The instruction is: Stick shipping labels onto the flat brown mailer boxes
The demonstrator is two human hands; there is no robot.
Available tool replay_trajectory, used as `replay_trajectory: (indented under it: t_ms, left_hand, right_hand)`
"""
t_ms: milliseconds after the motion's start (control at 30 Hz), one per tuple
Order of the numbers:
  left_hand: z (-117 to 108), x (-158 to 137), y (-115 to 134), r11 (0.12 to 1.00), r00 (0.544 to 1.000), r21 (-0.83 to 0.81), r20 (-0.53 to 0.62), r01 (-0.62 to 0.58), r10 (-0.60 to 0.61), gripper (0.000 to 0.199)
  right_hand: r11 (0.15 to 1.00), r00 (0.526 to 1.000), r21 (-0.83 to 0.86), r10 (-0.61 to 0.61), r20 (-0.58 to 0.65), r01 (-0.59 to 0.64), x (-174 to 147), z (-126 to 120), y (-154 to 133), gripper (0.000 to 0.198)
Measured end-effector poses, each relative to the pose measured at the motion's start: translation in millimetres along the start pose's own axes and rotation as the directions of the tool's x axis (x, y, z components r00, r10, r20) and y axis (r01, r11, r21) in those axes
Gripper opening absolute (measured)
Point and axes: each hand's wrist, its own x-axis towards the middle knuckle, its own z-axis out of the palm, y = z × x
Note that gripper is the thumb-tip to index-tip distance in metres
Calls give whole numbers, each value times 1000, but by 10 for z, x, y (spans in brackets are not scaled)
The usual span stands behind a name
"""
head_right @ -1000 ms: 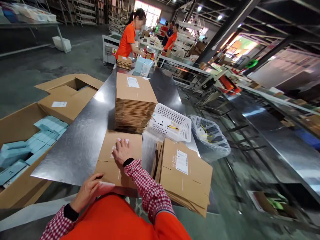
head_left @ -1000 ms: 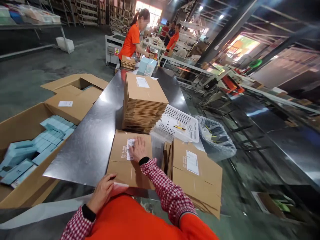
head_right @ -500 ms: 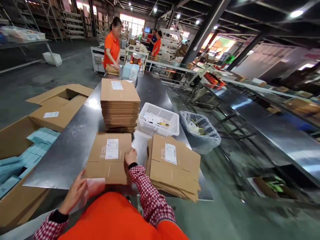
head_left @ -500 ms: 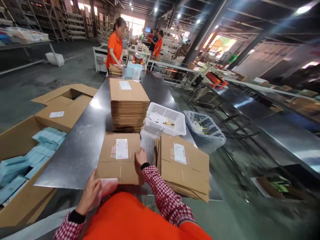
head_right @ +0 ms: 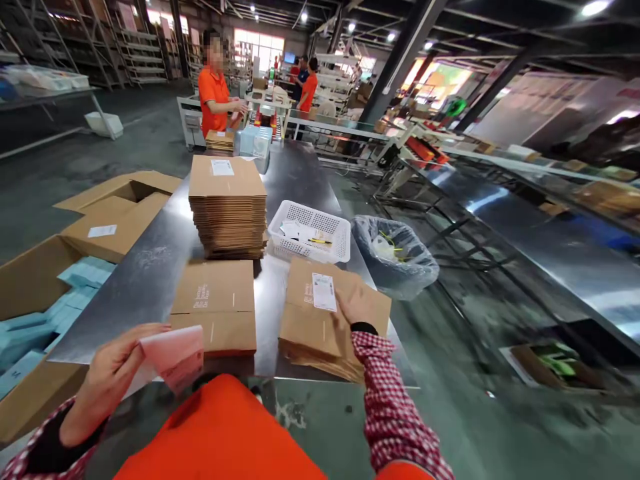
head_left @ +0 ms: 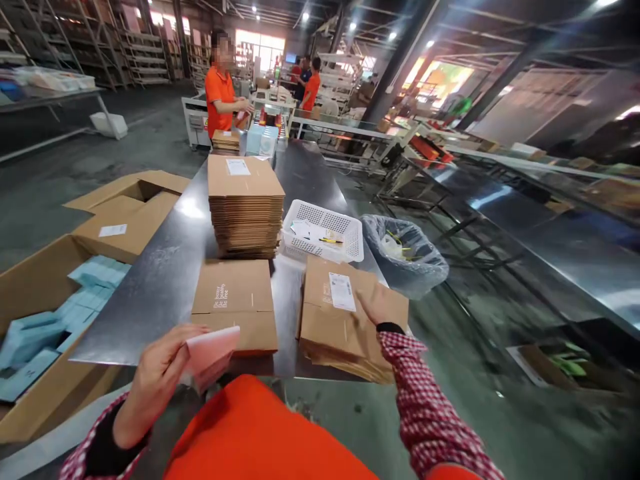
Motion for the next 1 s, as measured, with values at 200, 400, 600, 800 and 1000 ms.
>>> replay_trajectory:
  t_ms: [200, 400, 600, 800, 1000]
  left_hand:
    - [-199, 97, 44, 996, 996, 76, -83, 52, -46, 43]
    - [-439, 36, -474, 926, 937, 245, -272, 286, -217, 61]
    - [96, -183, -625, 981, 982, 50, 13, 190, -191, 43]
    - [332, -152, -737, 920, 935, -170, 42, 353, -351, 33]
    - [381, -44, -916, 893, 903, -140, 24, 427, -428, 43]
  right_hand:
    - [547, 285, 833, -788, 546, -83, -1554, 1028, -1654, 64]
    - [563, 433, 810, -697, 572, -164, -2043, 1351, -2010, 34]
    - [613, 475, 787, -713, 516, 65, -1922, 1360, -2028, 25]
    - [638, 576, 757, -675, 460, 142, -1899, 1380, -2150, 26]
    - [625, 652, 743, -671, 353, 240, -1957, 1460, -2206, 25]
